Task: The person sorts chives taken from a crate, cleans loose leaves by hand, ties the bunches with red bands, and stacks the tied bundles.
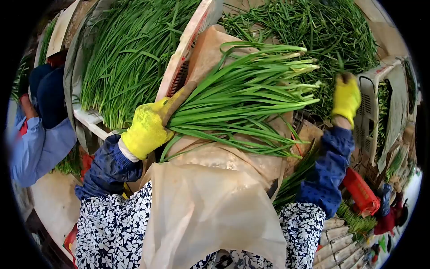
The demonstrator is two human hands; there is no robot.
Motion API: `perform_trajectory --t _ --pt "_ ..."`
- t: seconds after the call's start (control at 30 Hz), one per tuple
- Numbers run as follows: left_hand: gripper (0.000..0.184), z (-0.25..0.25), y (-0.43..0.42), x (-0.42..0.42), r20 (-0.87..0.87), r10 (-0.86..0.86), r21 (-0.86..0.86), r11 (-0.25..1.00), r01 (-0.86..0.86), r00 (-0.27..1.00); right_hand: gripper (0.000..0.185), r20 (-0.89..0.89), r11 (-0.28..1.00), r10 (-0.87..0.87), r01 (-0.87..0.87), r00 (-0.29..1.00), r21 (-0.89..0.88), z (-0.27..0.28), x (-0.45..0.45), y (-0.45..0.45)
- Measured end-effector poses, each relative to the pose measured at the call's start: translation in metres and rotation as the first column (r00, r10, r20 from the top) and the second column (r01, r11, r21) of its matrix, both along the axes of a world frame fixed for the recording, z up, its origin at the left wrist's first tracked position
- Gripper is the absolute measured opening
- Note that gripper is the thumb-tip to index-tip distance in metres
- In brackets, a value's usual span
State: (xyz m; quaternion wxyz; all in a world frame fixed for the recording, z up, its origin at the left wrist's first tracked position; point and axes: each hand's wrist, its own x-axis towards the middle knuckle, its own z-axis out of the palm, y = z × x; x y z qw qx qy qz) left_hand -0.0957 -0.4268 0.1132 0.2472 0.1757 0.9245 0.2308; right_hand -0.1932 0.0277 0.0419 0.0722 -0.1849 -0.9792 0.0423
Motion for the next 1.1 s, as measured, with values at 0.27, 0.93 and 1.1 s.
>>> perform_trajectory --t 0.27,0.93,1.1 --pt "0.08 -0.011 -0.007 0.003 -0.005 0.001 0.004 1.0 -0.001 1.0 0.026 -0.295 0.548 0.695 -0.749 0.656 -0.372 0.053 0.011 -0.11" --pt "0.077 -0.015 -0.011 0.005 -0.025 -0.002 -0.001 1.0 0.002 1.0 0.027 -0.238 0.417 0.873 -0.905 0.425 -0.089 0.067 0.048 -0.173" --pt "0.081 -0.017 -0.011 0.005 -0.081 0.015 0.03 0.999 -0.013 0.997 0.02 -0.337 0.529 0.805 -0.848 0.488 0.035 0.067 0.039 -0.157"
